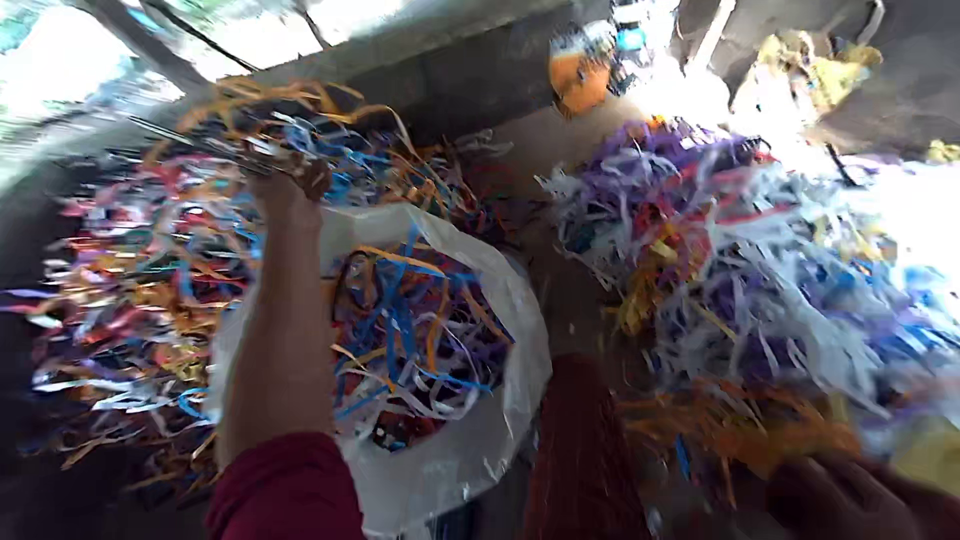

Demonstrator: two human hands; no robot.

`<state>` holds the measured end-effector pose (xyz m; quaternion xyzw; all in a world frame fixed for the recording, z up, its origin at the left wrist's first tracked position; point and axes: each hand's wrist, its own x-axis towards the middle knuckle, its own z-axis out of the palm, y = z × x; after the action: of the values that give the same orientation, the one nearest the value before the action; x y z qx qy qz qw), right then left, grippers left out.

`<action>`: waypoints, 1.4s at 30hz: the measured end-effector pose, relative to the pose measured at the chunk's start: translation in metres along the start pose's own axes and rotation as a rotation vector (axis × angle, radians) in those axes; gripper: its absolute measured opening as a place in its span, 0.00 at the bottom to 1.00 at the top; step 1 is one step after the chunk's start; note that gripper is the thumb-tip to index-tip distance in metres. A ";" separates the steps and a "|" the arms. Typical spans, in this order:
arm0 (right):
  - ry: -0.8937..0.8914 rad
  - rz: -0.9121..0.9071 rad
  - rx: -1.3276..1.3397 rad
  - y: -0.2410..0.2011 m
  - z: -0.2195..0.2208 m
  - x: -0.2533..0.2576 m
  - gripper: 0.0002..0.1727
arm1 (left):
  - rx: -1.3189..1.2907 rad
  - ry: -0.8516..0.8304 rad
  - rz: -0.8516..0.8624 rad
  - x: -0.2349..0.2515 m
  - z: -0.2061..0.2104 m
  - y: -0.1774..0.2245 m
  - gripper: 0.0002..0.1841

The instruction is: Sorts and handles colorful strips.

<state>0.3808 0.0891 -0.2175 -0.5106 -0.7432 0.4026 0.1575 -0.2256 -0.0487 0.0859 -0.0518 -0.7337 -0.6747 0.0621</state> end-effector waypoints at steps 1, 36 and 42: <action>-0.131 0.034 -0.045 -0.004 0.014 0.004 0.23 | -0.022 -0.030 -0.041 -0.010 0.009 -0.018 0.15; -0.831 0.103 0.155 0.019 0.083 -0.007 0.20 | 1.077 -1.573 -0.458 -0.463 0.183 -0.495 0.34; -0.839 0.036 0.111 0.012 0.089 -0.013 0.20 | 0.874 -1.448 -0.360 -0.435 0.213 -0.422 0.27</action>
<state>0.3367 0.0404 -0.2804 -0.3061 -0.7110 0.6177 -0.1385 0.1313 0.1317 -0.4164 -0.3235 -0.7834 -0.1326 -0.5139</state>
